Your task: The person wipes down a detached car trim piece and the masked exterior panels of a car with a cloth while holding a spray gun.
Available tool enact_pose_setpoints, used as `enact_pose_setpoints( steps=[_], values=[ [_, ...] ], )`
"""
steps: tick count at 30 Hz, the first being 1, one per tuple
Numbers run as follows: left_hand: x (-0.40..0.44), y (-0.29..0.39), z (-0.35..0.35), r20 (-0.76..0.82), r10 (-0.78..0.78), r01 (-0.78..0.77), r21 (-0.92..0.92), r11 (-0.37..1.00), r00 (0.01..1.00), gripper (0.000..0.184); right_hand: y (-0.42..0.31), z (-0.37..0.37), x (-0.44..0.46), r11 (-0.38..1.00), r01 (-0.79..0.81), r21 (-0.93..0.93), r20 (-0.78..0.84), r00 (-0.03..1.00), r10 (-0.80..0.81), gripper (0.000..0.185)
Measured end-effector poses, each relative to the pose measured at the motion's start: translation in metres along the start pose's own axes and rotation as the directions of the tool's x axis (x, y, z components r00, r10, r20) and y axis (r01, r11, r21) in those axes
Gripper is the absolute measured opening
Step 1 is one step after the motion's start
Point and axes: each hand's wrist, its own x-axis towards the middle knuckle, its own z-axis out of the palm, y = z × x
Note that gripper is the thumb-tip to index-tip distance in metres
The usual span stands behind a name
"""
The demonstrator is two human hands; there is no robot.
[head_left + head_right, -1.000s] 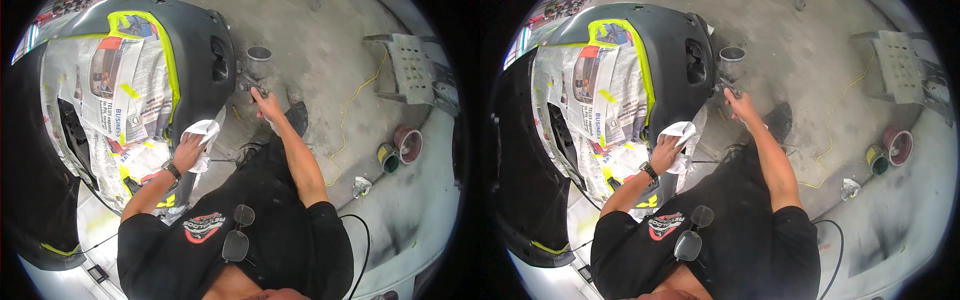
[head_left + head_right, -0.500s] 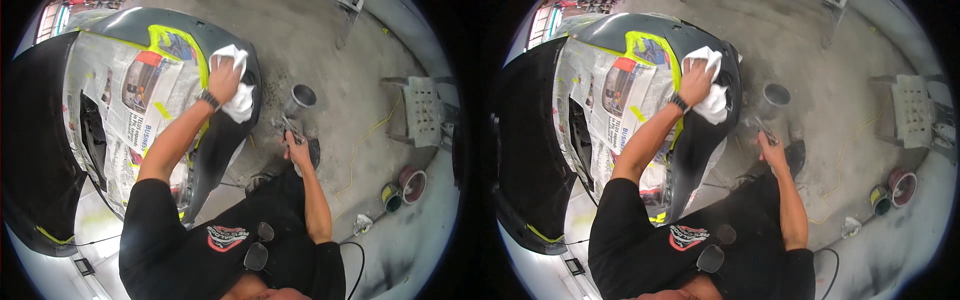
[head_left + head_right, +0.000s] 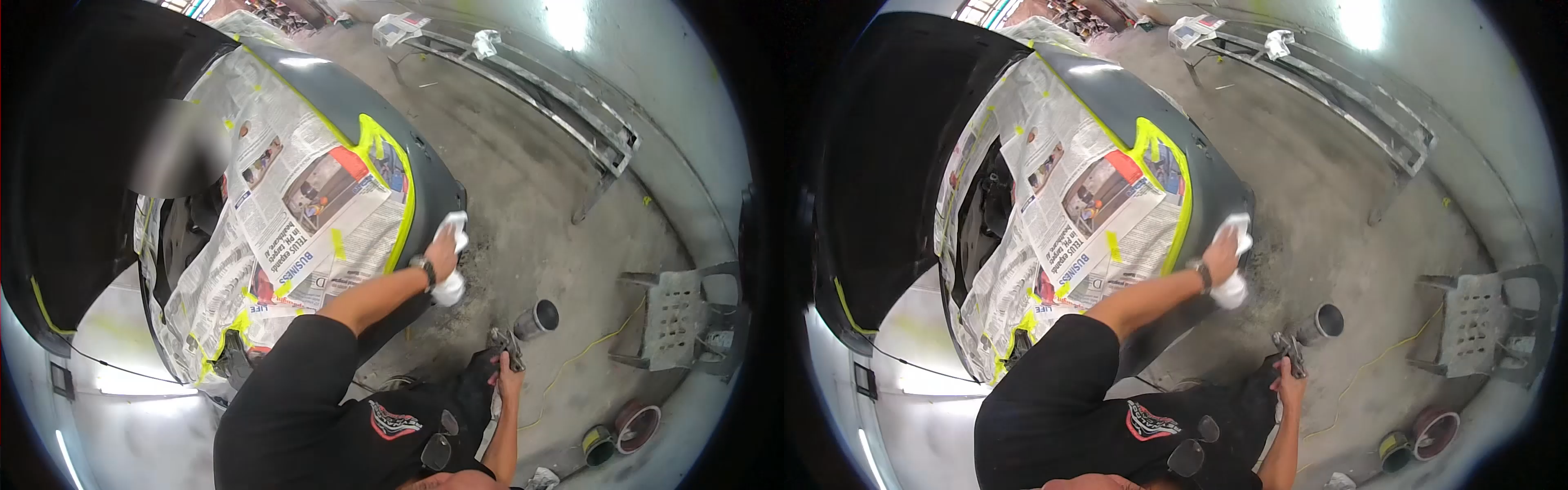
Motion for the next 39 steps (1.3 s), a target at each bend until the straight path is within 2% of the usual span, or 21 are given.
enact_pose_setpoints(
  steps=[1,3,6,9,11,13,14,15,18,19,21,22,24,25,28,30,32,33,34,37,39],
  values=[
    [-0.031,0.010,-0.004,0.031,0.096,-0.097,0.018,0.995,0.995,0.058,0.001,-0.006,-0.006,0.999,0.003,-0.040,-0.009,1.000,-0.003,0.041],
    [-0.088,0.037,0.015,-0.021,0.092,-0.092,0.005,0.996,0.996,0.053,0.005,-0.020,-0.017,0.998,-0.005,-0.059,-0.022,1.000,0.004,0.041],
    [-0.175,0.070,0.065,-0.127,0.094,-0.136,-0.385,0.913,0.987,0.052,0.016,-0.040,-0.042,0.998,0.047,-0.048,-0.038,0.998,-0.048,0.040],
    [-0.259,0.101,0.103,-0.132,-0.114,-0.049,-0.838,0.544,0.985,0.051,0.017,-0.044,-0.066,0.992,0.099,-0.079,-0.007,0.995,-0.100,0.043],
    [-0.306,0.102,0.089,-0.086,-0.216,-0.033,-0.971,0.238,0.973,0.057,0.023,-0.045,-0.074,0.979,0.145,-0.143,-0.011,0.989,-0.148,0.045],
    [-0.337,0.111,0.093,-0.363,-0.219,-0.199,-0.821,0.535,0.906,0.042,0.002,-0.027,-0.095,0.971,0.132,-0.200,0.016,0.991,-0.131,0.049],
    [-0.352,0.121,0.083,-0.114,-0.120,-0.009,-0.760,0.650,0.986,0.035,-0.003,-0.022,-0.102,0.970,0.141,-0.199,0.062,0.989,-0.131,0.052],
    [-0.372,0.118,0.045,0.161,-0.037,0.132,-0.627,0.768,0.986,0.028,-0.005,-0.016,-0.106,0.972,0.156,-0.179,0.112,0.984,-0.137,0.055],
    [-0.427,0.216,0.081,0.453,-0.243,0.514,-0.756,0.404,0.858,0.024,-0.016,0.010,-0.122,0.955,0.223,-0.194,0.216,0.960,-0.180,0.057],
    [-0.450,0.262,0.100,0.443,-0.342,0.546,-0.774,0.321,0.829,0.024,-0.020,0.015,-0.127,0.950,0.224,-0.219,0.252,0.953,-0.167,0.057],
    [-0.495,0.327,0.095,0.673,-0.186,0.698,-0.693,0.181,0.716,0.029,-0.029,0.025,-0.136,0.939,0.224,-0.260,0.322,0.937,-0.135,0.058],
    [-0.519,0.369,0.104,0.730,-0.206,0.752,-0.658,0.042,0.651,0.030,-0.028,0.044,-0.134,0.906,0.311,-0.288,0.350,0.914,-0.203,0.057],
    [-0.565,0.450,0.118,0.828,-0.242,0.793,-0.557,-0.247,0.506,0.033,-0.031,0.064,-0.138,0.887,0.306,-0.345,0.384,0.908,-0.164,0.055],
    [-0.581,0.496,0.132,0.912,-0.142,0.840,-0.409,-0.357,0.384,0.035,-0.032,0.077,-0.136,0.876,0.308,-0.371,0.404,0.903,-0.147,0.054],
    [-0.633,0.601,0.114,0.979,-0.135,0.789,-0.205,-0.579,0.155,0.041,-0.024,0.110,-0.136,0.857,0.325,-0.399,0.489,0.867,-0.101,0.049],
    [-0.653,0.633,0.068,0.992,-0.071,0.729,-0.126,-0.673,0.106,0.043,-0.011,0.126,-0.133,0.859,0.376,-0.348,0.583,0.804,-0.116,0.047],
    [-0.650,0.658,0.012,0.992,-0.074,0.636,0.006,-0.772,-0.100,0.044,-0.002,0.136,-0.137,0.841,0.382,-0.383,0.648,0.760,-0.051,0.046],
    [-0.645,0.695,0.012,0.988,-0.065,0.647,0.043,-0.762,-0.141,0.045,0.003,0.138,-0.139,0.834,0.382,-0.399,0.672,0.740,-0.018,0.046],
    [-0.639,0.724,0.005,0.985,-0.045,0.616,0.069,-0.785,-0.167,0.045,0.007,0.138,-0.141,0.828,0.385,-0.407,0.695,0.719,0.008,0.047],
    [-0.618,0.784,-0.022,0.994,-0.036,0.483,0.020,-0.875,-0.106,0.045,0.015,0.138,-0.149,0.808,0.404,-0.429,0.755,0.652,0.075,0.051],
    [-0.605,0.808,-0.033,0.995,-0.054,0.403,-0.016,-0.915,-0.083,0.046,0.025,0.138,-0.153,0.849,0.326,-0.417,0.735,0.670,0.104,0.053]
  ],
)
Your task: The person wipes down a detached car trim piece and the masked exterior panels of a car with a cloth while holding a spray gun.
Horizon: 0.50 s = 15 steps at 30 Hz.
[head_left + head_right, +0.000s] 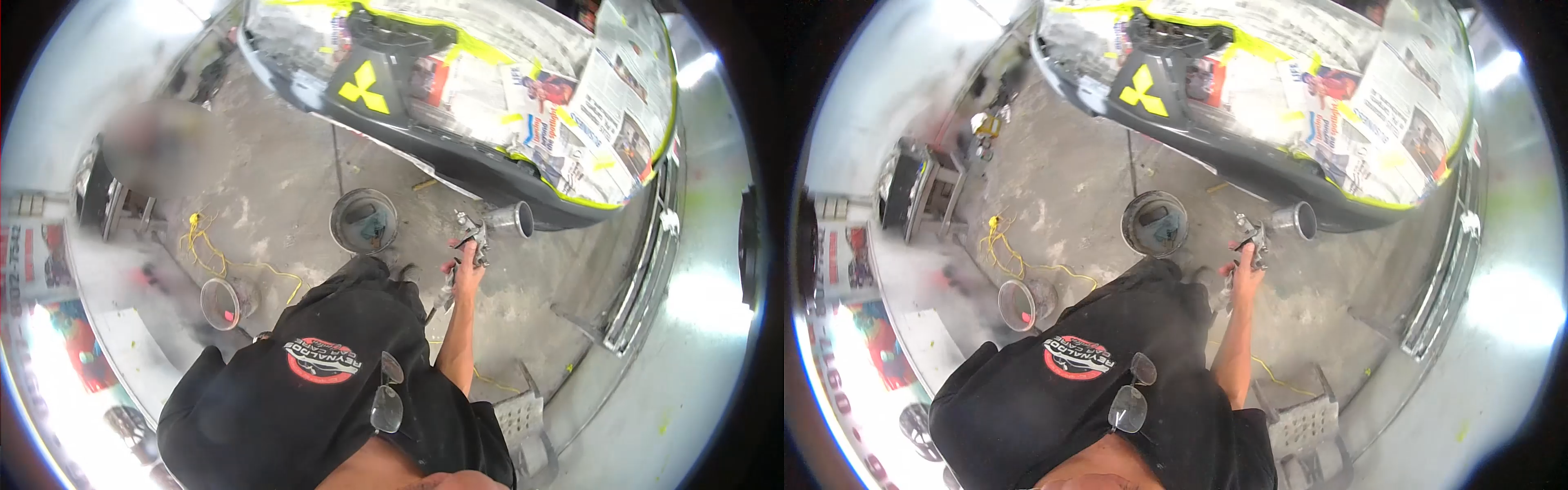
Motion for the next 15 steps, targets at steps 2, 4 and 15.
enact_pose_setpoints(
  steps=[2,4,15],
  values=[
    [-0.008,-0.011,0.012,-0.001,0.034,-0.034,-0.075,0.997,0.999,0.046,0.000,0.006,-0.002,0.997,-0.008,0.077,-0.010,1.000,0.009,0.054],
    [-0.008,-0.015,0.017,-0.018,0.082,-0.084,-0.134,0.987,0.996,0.047,0.008,0.002,0.002,0.996,-0.015,0.083,-0.008,1.000,0.016,0.057],
    [0.033,-0.010,-0.021,-0.062,0.098,-0.109,-0.214,0.971,0.993,0.056,0.051,0.016,-0.032,0.998,-0.033,0.055,-0.067,0.997,0.036,0.055]
  ],
)
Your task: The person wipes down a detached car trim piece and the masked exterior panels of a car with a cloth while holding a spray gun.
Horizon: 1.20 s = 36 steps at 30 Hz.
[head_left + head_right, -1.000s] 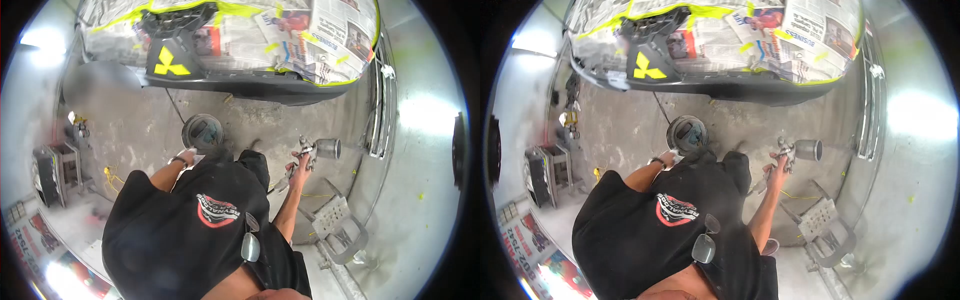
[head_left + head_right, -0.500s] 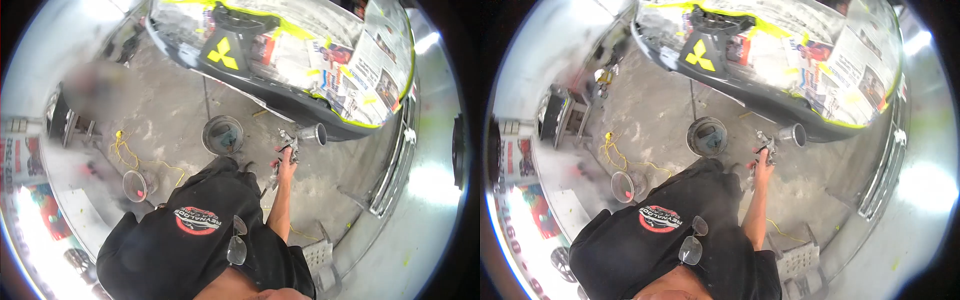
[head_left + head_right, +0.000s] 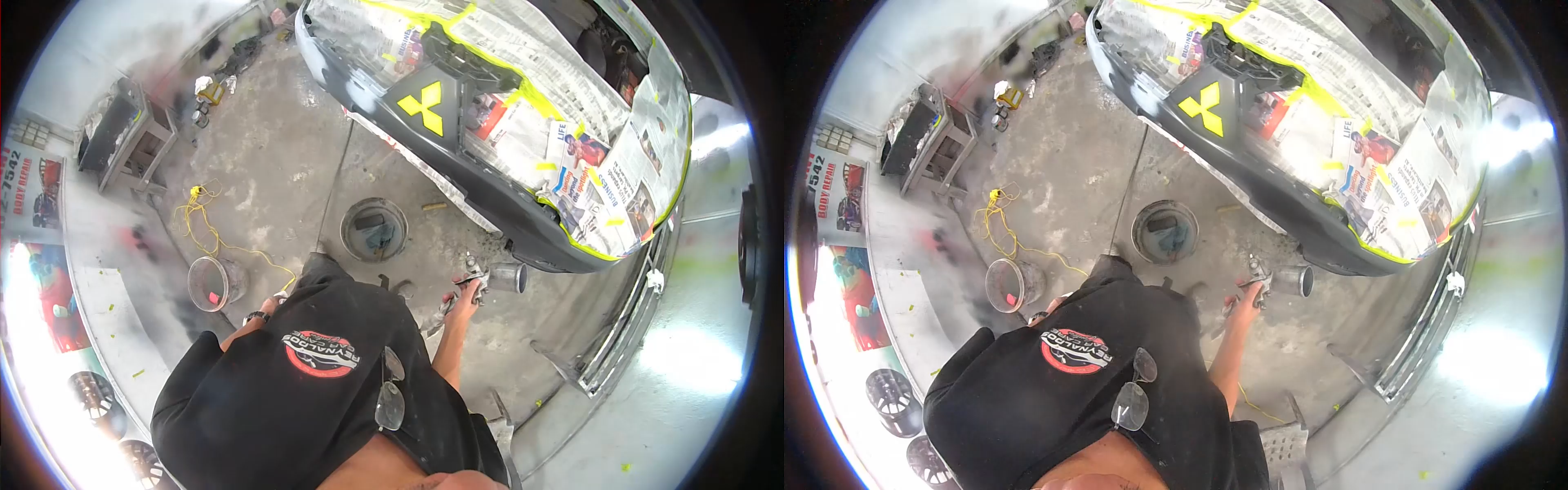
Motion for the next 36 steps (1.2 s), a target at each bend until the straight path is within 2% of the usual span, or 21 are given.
enact_pose_setpoints(
  steps=[3,5,6,9,10,13,14,17,18,21,22,24,26,29,31,36],
  values=[
    [0.027,-0.013,-0.015,0.063,-0.042,0.041,0.016,0.999,0.997,0.056,0.006,0.026,-0.020,0.999,-0.008,-0.033,-0.013,1.000,0.008,0.055],
    [0.051,-0.027,-0.025,0.077,0.013,-0.015,0.038,0.999,0.997,0.055,0.016,0.052,-0.025,0.997,0.003,-0.073,-0.031,1.000,-0.005,0.055],
    [0.063,-0.033,-0.034,0.081,0.040,-0.044,0.046,0.998,0.996,0.054,0.024,0.067,-0.025,0.995,0.048,-0.091,-0.034,0.998,-0.051,0.054],
    [0.089,-0.047,-0.068,0.071,-0.006,0.000,0.089,0.996,0.997,0.053,0.039,0.121,-0.030,0.979,0.149,-0.139,-0.050,0.986,-0.157,0.054],
    [0.079,-0.035,-0.092,0.037,-0.023,0.022,0.020,1.000,0.999,0.048,0.041,0.144,-0.033,0.976,0.162,-0.146,-0.068,0.982,-0.174,0.053],
    [0.085,-0.060,-0.138,-0.132,-0.024,0.020,-0.033,0.999,0.991,0.042,0.048,0.210,-0.036,0.960,0.194,-0.202,-0.105,0.970,-0.218,0.053],
    [0.079,-0.068,-0.152,-0.224,0.039,-0.046,-0.030,0.998,0.974,0.039,0.051,0.232,-0.032,0.956,0.178,-0.233,-0.123,0.970,-0.211,0.053],
    [0.060,-0.077,-0.207,-0.160,-0.136,0.111,-0.152,0.982,0.978,0.040,0.047,0.303,-0.036,0.948,0.114,-0.299,-0.201,0.963,-0.180,0.054],
    [0.059,-0.097,-0.214,-0.194,-0.112,0.069,-0.217,0.974,0.975,0.040,0.042,0.333,-0.040,0.947,0.093,-0.309,-0.233,0.957,-0.170,0.054],
    [0.058,-0.144,-0.222,-0.258,-0.174,0.112,-0.237,0.965,0.950,0.039,0.041,0.406,-0.039,0.980,0.105,-0.167,-0.200,0.970,-0.138,0.055],
    [0.074,-0.192,-0.204,-0.289,-0.167,0.117,-0.184,0.976,0.943,0.039,0.044,0.430,-0.038,0.981,0.145,-0.127,-0.180,0.970,-0.166,0.056],
    [0.059,-0.190,-0.218,-0.233,-0.202,0.155,-0.206,0.966,0.951,0.040,0.054,0.474,-0.035,0.976,0.211,-0.051,-0.134,0.967,-0.216,0.056],
    [0.052,-0.189,-0.226,-0.213,-0.205,0.143,-0.276,0.950,0.955,0.041,0.061,0.515,-0.039,0.978,0.203,-0.051,-0.110,0.972,-0.208,0.056],
    [0.067,-0.220,-0.214,-0.282,-0.193,0.106,-0.299,0.948,0.940,0.039,0.081,0.563,-0.042,0.980,0.186,-0.063,-0.077,0.979,-0.191,0.051],
    [0.077,-0.239,-0.213,-0.260,-0.138,0.031,-0.376,0.926,0.956,0.041,0.091,0.591,-0.041,0.982,0.166,-0.087,-0.050,0.984,-0.170,0.048],
    [0.125,-0.239,-0.250,-0.183,-0.226,0.140,-0.389,0.910,0.957,0.042,0.109,0.661,-0.029,0.967,0.212,-0.143,-0.034,0.975,-0.219,0.043]
  ],
)
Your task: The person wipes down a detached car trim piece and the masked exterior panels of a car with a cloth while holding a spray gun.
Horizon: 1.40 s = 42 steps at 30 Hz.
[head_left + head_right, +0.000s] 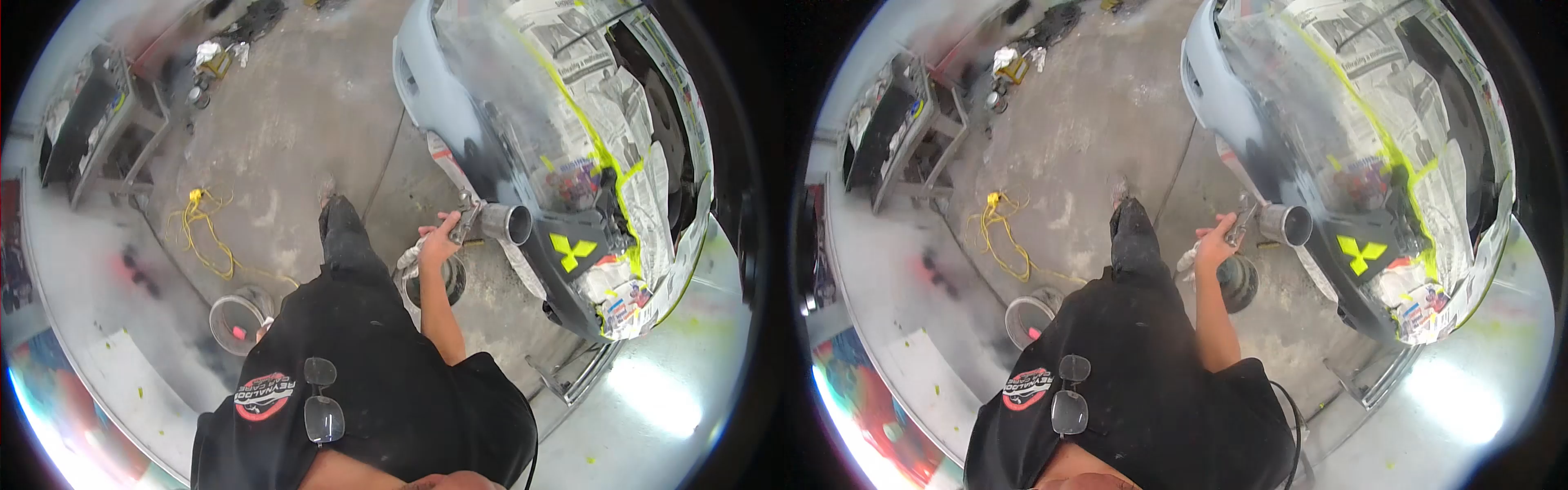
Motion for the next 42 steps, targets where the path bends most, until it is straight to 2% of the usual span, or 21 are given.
enact_pose_setpoints(
  steps=[3,4,6,10,12,13,15,18,21,22,23,25,26,30,34,38,42],
  values=[
    [0.049,0.027,-0.031,0.022,-0.028,0.027,0.040,0.999,0.999,0.043,0.001,0.046,0.017,0.998,0.063,0.005,0.014,0.998,-0.063,0.042],
    [0.067,0.039,-0.046,0.024,-0.028,0.026,0.059,0.998,0.999,0.043,-0.003,0.064,0.024,0.997,0.037,-0.061,0.002,0.999,-0.037,0.042],
    [0.104,0.068,-0.081,0.019,-0.012,0.010,0.098,0.995,1.000,0.044,-0.008,0.100,0.039,0.997,0.037,-0.063,-0.010,0.999,-0.038,0.044],
    [0.185,0.132,-0.158,-0.073,0.175,-0.158,0.195,0.968,0.982,0.045,-0.033,0.172,0.050,0.998,0.053,-0.038,-0.006,0.999,-0.053,0.036],
    [0.223,0.182,-0.198,-0.173,0.170,-0.122,0.257,0.959,0.970,0.046,-0.024,0.197,0.066,0.999,0.012,-0.040,0.047,0.999,-0.010,0.043],
    [0.236,0.219,-0.216,-0.224,-0.052,0.088,0.155,0.984,0.973,0.048,-0.021,0.206,0.072,0.999,-0.006,-0.038,0.068,0.998,0.009,0.046],
    [0.257,0.286,-0.245,-0.314,-0.024,0.062,0.111,0.992,0.949,0.050,-0.039,0.231,0.073,0.999,0.005,-0.038,0.064,0.998,-0.003,0.046],
    [0.297,0.339,-0.269,-0.277,0.088,-0.076,0.056,0.996,0.957,0.051,-0.064,0.265,0.075,0.999,0.032,-0.001,0.041,0.999,-0.032,0.046],
    [0.324,0.372,-0.278,-0.226,0.103,-0.067,0.164,0.984,0.969,0.051,-0.067,0.285,0.085,0.999,0.042,0.022,0.022,0.999,-0.042,0.045],
    [0.330,0.381,-0.279,-0.171,0.149,-0.137,0.078,0.987,0.974,0.054,-0.068,0.292,0.089,0.999,0.043,0.024,0.020,0.999,-0.044,0.045],
    [0.330,0.385,-0.278,-0.165,0.128,-0.114,0.092,0.989,0.978,0.052,-0.068,0.298,0.093,0.998,0.047,0.030,0.021,0.999,-0.048,0.045],
    [0.363,0.363,-0.274,-0.144,0.043,0.001,0.294,0.956,0.989,0.053,-0.075,0.314,0.098,0.998,0.055,0.040,0.018,0.998,-0.056,0.045],
    [0.388,0.329,-0.268,-0.169,0.108,-0.046,0.334,0.941,0.980,0.058,-0.081,0.324,0.100,0.998,0.040,0.047,0.000,0.999,-0.040,0.044],
    [0.432,0.305,-0.287,0.008,0.049,-0.049,0.350,0.935,0.999,0.059,-0.106,0.362,0.112,0.997,0.009,0.080,-0.057,0.998,-0.004,0.044],
    [0.485,0.319,-0.324,0.123,0.034,-0.075,0.353,0.933,0.992,0.059,-0.134,0.408,0.141,0.985,0.120,0.124,-0.103,0.989,-0.108,0.046],
    [0.565,0.356,-0.376,0.199,0.090,-0.158,0.360,0.919,0.976,0.060,-0.171,0.468,0.155,0.949,0.214,0.232,-0.194,0.966,-0.170,0.052],
    [0.640,0.412,-0.440,0.252,0.163,-0.251,0.376,0.892,0.954,0.061,-0.203,0.523,0.138,0.923,0.180,0.340,-0.241,0.965,-0.099,0.051]
  ],
)
